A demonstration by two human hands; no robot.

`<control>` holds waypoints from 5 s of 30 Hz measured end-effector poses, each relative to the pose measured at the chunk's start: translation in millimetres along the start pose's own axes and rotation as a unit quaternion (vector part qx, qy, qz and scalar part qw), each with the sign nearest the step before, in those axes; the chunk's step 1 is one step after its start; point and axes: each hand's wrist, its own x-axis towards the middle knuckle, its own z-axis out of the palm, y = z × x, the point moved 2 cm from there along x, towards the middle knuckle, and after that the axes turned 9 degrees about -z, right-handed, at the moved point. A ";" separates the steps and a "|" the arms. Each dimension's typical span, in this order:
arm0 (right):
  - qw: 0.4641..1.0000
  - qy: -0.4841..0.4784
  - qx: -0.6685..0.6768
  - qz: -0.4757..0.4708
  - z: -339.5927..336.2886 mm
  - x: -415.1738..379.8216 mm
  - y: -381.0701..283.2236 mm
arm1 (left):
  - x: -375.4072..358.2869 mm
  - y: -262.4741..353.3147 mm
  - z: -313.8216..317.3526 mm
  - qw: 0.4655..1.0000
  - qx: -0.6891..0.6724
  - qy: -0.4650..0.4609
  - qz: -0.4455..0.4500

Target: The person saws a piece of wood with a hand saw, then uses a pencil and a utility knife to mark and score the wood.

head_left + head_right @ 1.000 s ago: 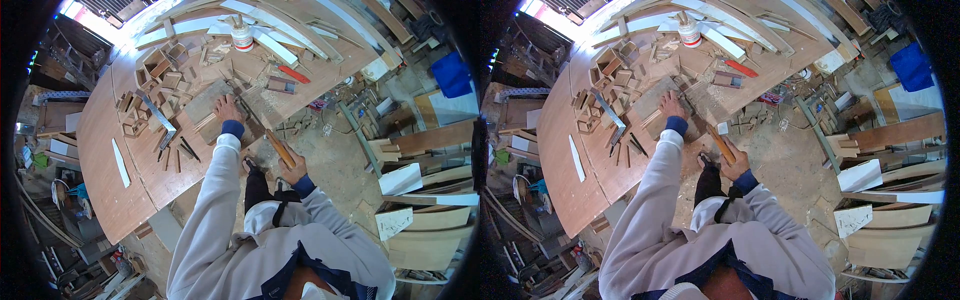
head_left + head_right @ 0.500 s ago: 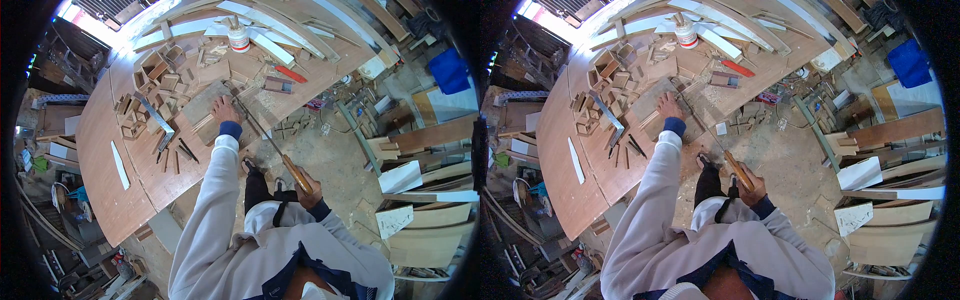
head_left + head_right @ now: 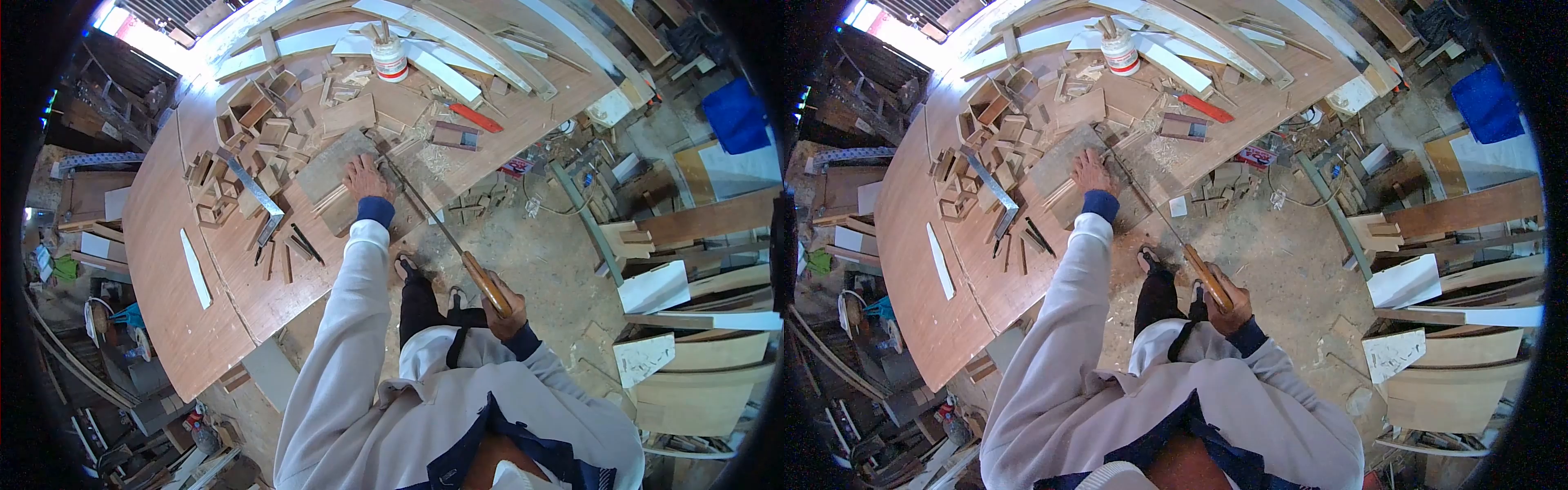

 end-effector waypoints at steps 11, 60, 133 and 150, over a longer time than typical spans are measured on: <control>0.995 -0.023 0.078 0.049 31.8 51.3 18.1 | 3.6 -0.7 5.3 0.999 -0.035 0.005 -0.007; 0.996 -0.014 0.025 0.081 30.6 51.0 16.0 | -1.4 3.9 -1.7 1.000 -0.012 -0.001 -0.008; 0.999 -0.002 0.040 0.031 43.8 67.0 18.7 | 0.3 5.7 -6.4 1.000 0.017 -0.017 -0.017; 1.000 0.006 0.020 -0.007 37.4 61.1 12.3 | -1.9 6.6 -1.2 1.000 0.009 0.006 -0.006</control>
